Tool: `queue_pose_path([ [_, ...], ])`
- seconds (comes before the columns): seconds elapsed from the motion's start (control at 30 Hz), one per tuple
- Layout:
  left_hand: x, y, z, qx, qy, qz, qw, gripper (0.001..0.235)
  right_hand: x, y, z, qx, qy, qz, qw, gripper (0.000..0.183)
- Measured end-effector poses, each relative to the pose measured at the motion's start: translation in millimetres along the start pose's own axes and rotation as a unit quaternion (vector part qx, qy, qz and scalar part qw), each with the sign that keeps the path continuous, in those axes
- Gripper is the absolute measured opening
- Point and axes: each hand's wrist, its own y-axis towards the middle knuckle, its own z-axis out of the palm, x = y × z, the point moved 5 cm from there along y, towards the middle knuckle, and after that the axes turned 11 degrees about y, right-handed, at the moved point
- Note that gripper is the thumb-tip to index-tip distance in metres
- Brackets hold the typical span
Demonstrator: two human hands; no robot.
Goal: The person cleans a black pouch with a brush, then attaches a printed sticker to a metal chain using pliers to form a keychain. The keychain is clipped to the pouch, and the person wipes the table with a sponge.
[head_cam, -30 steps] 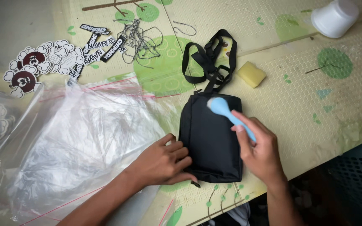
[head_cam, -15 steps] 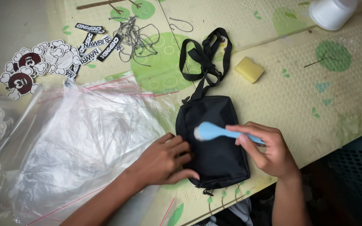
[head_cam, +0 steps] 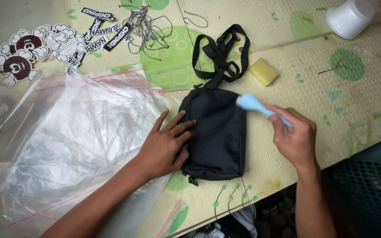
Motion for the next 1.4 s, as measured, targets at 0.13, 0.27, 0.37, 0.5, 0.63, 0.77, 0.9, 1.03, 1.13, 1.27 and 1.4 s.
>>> queue_pose_path([
  [0.13, 2.5, -1.6, 0.6, -0.009, -0.021, -0.005, 1.0, 0.028, 28.7, 8.7, 3.7, 0.065, 0.146, 0.052, 0.986, 0.021],
  [0.27, 4.9, 1.7, 2.4, 0.015, -0.034, -0.013, 0.999, 0.043, 2.2, 13.0, 12.0, 0.142, 0.143, 0.039, 0.979, 0.026],
  [0.37, 3.9, 0.2, 6.3, 0.022, -0.045, -0.016, 0.999, 0.044, -2.7, 9.2, -0.1, 0.02, 0.097, 0.031, 0.995, 0.024],
  [0.5, 1.9, 1.7, 2.8, 0.03, -0.051, -0.014, 0.998, 0.046, 37.2, 8.1, 16.1, 0.11, 0.234, 0.052, 0.965, 0.02],
  [0.63, 2.2, -1.3, 9.3, 0.046, -0.047, -0.003, 0.998, 0.045, -2.3, 14.2, 22.3, 0.002, 0.103, 0.018, 0.995, 0.024],
  [0.77, 2.1, -1.3, 10.4, 0.043, -0.049, -0.008, 0.998, 0.044, 23.7, 21.1, 20.9, -0.022, 0.163, 0.002, 0.986, 0.024],
  [0.9, 2.3, -1.5, 10.1, 0.046, -0.051, 0.002, 0.998, 0.042, 7.1, 21.7, 31.7, 0.008, 0.072, 0.0, 0.997, 0.026],
  [1.03, 1.3, -0.7, 9.2, 0.041, -0.06, -0.005, 0.997, 0.041, 9.6, 20.6, 7.9, -0.104, 0.088, -0.009, 0.991, 0.029],
  [1.13, 1.0, -1.3, 11.3, 0.044, -0.063, -0.001, 0.997, 0.041, 15.3, 5.2, 13.7, 0.173, 0.233, 0.065, 0.955, 0.026],
  [1.27, 2.3, 0.5, 11.0, 0.041, -0.058, -0.003, 0.997, 0.04, -16.0, -3.0, -7.0, 0.069, 0.101, 0.078, 0.989, 0.029],
  [1.4, -1.4, -1.0, 7.2, -0.002, -0.053, 0.042, 0.998, 0.044, -19.6, -28.2, -12.4, 0.219, 0.283, 0.102, 0.928, 0.029],
])
